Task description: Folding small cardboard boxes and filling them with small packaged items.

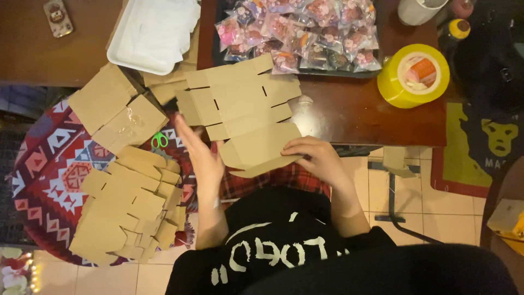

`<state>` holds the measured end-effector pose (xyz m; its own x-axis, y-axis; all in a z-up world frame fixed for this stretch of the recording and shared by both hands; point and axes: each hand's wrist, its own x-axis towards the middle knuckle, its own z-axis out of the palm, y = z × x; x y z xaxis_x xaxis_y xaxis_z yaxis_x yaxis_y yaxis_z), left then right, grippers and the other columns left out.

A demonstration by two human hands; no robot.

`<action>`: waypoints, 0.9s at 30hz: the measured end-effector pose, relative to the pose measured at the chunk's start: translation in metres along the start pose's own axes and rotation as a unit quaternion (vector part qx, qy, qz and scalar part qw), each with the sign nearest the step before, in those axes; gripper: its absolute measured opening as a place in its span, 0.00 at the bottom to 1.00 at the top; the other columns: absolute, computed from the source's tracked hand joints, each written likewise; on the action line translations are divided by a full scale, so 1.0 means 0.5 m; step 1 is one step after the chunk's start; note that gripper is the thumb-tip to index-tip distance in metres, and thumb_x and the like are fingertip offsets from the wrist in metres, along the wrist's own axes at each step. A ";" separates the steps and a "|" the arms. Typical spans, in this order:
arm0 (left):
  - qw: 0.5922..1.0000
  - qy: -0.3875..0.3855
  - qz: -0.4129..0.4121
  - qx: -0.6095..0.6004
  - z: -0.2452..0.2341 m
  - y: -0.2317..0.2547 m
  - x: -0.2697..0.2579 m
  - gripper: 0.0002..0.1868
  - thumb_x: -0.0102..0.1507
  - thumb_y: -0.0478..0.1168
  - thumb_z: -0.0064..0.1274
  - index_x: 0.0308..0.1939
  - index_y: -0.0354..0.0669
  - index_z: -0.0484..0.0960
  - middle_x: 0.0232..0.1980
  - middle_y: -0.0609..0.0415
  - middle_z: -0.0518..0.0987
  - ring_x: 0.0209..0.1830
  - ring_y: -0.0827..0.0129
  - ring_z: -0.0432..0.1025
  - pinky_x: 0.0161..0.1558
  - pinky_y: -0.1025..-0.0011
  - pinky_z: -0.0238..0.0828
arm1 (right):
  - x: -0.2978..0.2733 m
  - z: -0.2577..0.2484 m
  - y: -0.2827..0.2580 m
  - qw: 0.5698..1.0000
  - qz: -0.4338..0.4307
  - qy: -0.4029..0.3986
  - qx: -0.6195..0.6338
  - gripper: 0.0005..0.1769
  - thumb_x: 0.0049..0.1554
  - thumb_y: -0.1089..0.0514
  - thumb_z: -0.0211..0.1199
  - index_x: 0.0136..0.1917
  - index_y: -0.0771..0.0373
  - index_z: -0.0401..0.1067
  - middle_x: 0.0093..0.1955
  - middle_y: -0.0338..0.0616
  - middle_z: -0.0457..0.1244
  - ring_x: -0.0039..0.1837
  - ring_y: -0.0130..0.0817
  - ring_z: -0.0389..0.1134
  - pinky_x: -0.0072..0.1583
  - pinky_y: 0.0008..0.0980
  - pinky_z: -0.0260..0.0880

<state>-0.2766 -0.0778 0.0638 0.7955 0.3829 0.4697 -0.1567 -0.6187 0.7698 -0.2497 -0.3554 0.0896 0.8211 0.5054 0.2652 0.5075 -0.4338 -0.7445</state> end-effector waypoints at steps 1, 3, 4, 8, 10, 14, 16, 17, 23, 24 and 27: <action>1.000 0.001 -0.003 0.001 -0.007 -0.005 -0.004 0.55 0.64 0.27 0.60 0.84 0.35 0.36 0.86 0.32 0.39 0.89 0.46 0.39 0.85 0.56 0.42 | 0.007 0.004 0.000 1.000 0.000 -0.003 0.001 0.16 0.48 0.68 0.70 0.51 0.59 0.81 0.52 0.40 0.72 0.56 0.38 0.74 0.57 0.32 0.74; 0.975 -0.137 -0.061 -0.164 -0.021 -0.017 -0.011 0.68 0.56 0.35 0.69 0.79 0.33 0.24 0.84 0.32 0.42 0.83 0.45 0.49 0.78 0.55 0.48 | 0.022 0.013 0.000 0.999 -0.014 -0.021 0.022 0.13 0.48 0.64 0.73 0.49 0.59 0.81 0.50 0.41 0.72 0.53 0.38 0.74 0.54 0.32 0.75; 0.975 -0.134 -0.062 -0.164 -0.022 -0.028 -0.016 0.68 0.56 0.35 0.69 0.79 0.33 0.24 0.84 0.32 0.42 0.83 0.45 0.49 0.78 0.55 0.48 | 0.023 0.016 -0.001 0.999 -0.015 -0.023 0.023 0.13 0.48 0.64 0.73 0.49 0.59 0.81 0.50 0.41 0.72 0.53 0.38 0.74 0.54 0.32 0.75; 0.977 -0.179 0.063 -0.094 -0.045 -0.022 0.005 0.63 0.47 0.33 0.67 0.80 0.38 0.43 0.84 0.39 0.51 0.86 0.41 0.45 0.81 0.54 0.44 | 0.023 0.033 0.004 0.998 -0.031 -0.027 0.049 0.12 0.49 0.63 0.74 0.49 0.59 0.82 0.49 0.40 0.73 0.51 0.35 0.75 0.52 0.31 0.76; 0.978 -0.188 0.094 -0.010 -0.053 -0.011 0.018 0.62 0.39 0.33 0.71 0.77 0.41 0.59 0.81 0.43 0.60 0.85 0.42 0.49 0.79 0.55 0.48 | 0.017 0.033 0.006 0.997 -0.040 -0.023 0.054 0.12 0.49 0.63 0.74 0.49 0.59 0.82 0.49 0.40 0.73 0.51 0.35 0.76 0.52 0.30 0.76; 0.977 -0.174 0.120 -0.015 -0.045 -0.040 0.015 0.53 0.43 0.44 0.75 0.71 0.41 0.68 0.73 0.43 0.69 0.75 0.48 0.62 0.71 0.58 0.55 | 0.010 0.016 0.013 0.997 -0.038 0.002 0.068 0.18 0.47 0.62 0.75 0.52 0.61 0.80 0.51 0.43 0.73 0.50 0.34 0.74 0.50 0.29 0.74; 0.979 -0.170 0.109 -0.013 -0.041 -0.052 0.016 0.49 0.47 0.43 0.73 0.72 0.44 0.71 0.72 0.44 0.73 0.74 0.51 0.65 0.72 0.60 0.58 | 0.006 0.007 0.052 0.997 -0.012 0.023 0.071 0.20 0.46 0.61 0.75 0.54 0.62 0.79 0.51 0.44 0.72 0.47 0.33 0.73 0.48 0.29 0.73; 0.979 -0.178 0.098 -0.029 -0.041 -0.052 0.019 0.49 0.46 0.43 0.73 0.71 0.44 0.71 0.68 0.45 0.74 0.70 0.51 0.67 0.71 0.61 0.59 | 0.006 0.003 0.084 0.990 0.039 0.090 0.097 0.16 0.52 0.62 0.67 0.56 0.62 0.79 0.53 0.43 0.72 0.48 0.29 0.73 0.50 0.28 0.73; 0.975 -0.205 0.051 -0.062 -0.042 -0.056 0.017 0.58 0.35 0.42 0.74 0.70 0.45 0.69 0.53 0.53 0.79 0.60 0.53 0.69 0.66 0.59 0.59 | 0.115 -0.007 0.141 0.981 0.053 0.186 -0.014 0.19 0.65 0.62 0.62 0.69 0.63 0.68 0.59 0.48 0.69 0.56 0.32 0.70 0.58 0.31 0.70; 0.976 -0.210 0.031 -0.058 -0.042 -0.058 0.016 0.61 0.32 0.41 0.73 0.71 0.46 0.68 0.52 0.55 0.79 0.59 0.54 0.69 0.66 0.58 0.58 | 0.133 0.002 0.142 0.980 0.062 0.162 -0.097 0.28 0.61 0.60 0.67 0.72 0.64 0.63 0.59 0.49 0.68 0.52 0.34 0.70 0.53 0.31 0.69; 0.971 -0.227 0.008 -0.070 -0.052 -0.038 0.025 0.64 0.31 0.41 0.76 0.73 0.46 0.66 0.48 0.54 0.78 0.55 0.53 0.67 0.64 0.58 0.58 | 0.152 0.036 0.133 0.968 0.118 0.191 -0.110 0.34 0.57 0.59 0.70 0.72 0.60 0.61 0.53 0.46 0.67 0.40 0.33 0.65 0.44 0.31 0.67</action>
<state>-0.2786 -0.0435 0.0664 0.9634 0.0126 0.2676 -0.2238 -0.5114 0.8297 -0.1583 -0.3326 0.0492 0.9363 0.0777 0.3426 0.3026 -0.6738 -0.6741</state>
